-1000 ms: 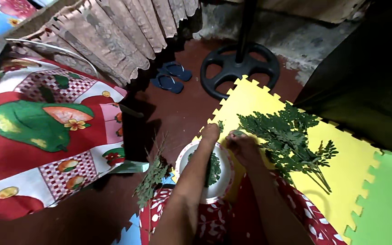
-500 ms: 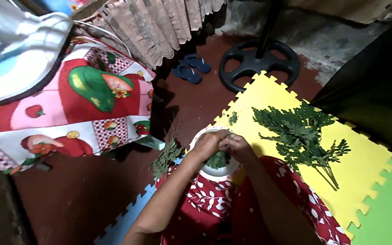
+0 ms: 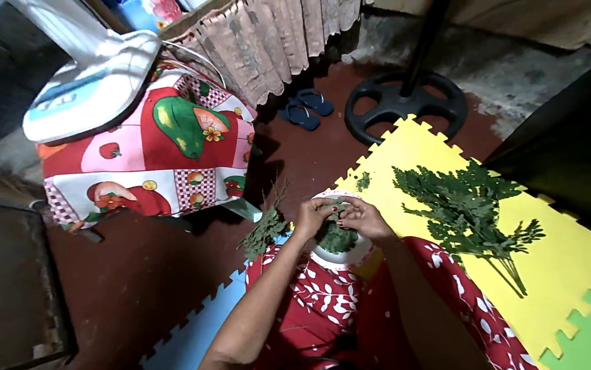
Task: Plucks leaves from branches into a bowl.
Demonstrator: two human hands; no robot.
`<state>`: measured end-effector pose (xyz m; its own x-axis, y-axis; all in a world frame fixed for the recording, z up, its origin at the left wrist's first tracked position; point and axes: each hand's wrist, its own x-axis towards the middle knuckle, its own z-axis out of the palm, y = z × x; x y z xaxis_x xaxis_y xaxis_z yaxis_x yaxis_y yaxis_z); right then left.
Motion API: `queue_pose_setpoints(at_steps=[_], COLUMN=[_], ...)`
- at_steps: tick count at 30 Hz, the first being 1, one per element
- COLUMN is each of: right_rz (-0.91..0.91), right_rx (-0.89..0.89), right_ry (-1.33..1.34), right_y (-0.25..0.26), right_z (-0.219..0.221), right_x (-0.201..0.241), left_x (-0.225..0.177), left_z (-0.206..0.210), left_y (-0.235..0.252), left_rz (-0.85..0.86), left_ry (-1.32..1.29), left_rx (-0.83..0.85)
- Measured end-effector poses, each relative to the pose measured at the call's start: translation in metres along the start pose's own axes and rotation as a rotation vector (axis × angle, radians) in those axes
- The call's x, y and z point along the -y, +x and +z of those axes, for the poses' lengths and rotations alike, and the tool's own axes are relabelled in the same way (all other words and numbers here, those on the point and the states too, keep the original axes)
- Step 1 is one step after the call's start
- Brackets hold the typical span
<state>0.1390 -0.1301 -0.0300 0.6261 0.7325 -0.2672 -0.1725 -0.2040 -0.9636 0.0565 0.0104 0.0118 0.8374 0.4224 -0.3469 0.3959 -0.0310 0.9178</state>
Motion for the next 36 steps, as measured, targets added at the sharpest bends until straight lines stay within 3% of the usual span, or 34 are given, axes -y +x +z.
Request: queue_pose_setpoints(at_steps=[4, 8, 12, 15, 19, 22, 28, 36], right_rz=[-0.124, -0.326, -0.386, -0.320, -0.124, -0.102, -0.110, -0.027], right_rx=[-0.049, -0.214, -0.303, -0.310, -0.240, -0.200, -0.265, -0.302], right_ry=[-0.045, -0.186, -0.230, -0.187, 0.099, 0.228, 0.246, 0.343], right_y=[0.001, 0.005, 0.006, 0.005, 0.004, 0.006, 0.006, 0.006], right_z=[0.007, 0.012, 0.010, 0.011, 0.011, 0.010, 0.011, -0.004], right_x=[-0.004, -0.014, -0.018, -0.015, -0.007, -0.010, -0.011, -0.009], left_x=[0.002, -0.001, -0.008, -0.005, -0.002, 0.000, 0.004, 0.004], left_z=[0.002, 0.007, 0.011, 0.012, 0.015, 0.017, 0.017, 0.003], left_y=[0.002, 0.001, -0.001, 0.002, 0.001, 0.002, 0.002, 0.001], left_rz=[-0.087, -0.103, -0.098, -0.081, -0.079, -0.064, -0.013, -0.065], left_ry=[-0.089, -0.085, -0.031, 0.020, -0.051, -0.070, 0.053, -0.059], left_rx=[0.009, 0.029, 0.049, -0.012, -0.071, -0.083, -0.115, -0.145])
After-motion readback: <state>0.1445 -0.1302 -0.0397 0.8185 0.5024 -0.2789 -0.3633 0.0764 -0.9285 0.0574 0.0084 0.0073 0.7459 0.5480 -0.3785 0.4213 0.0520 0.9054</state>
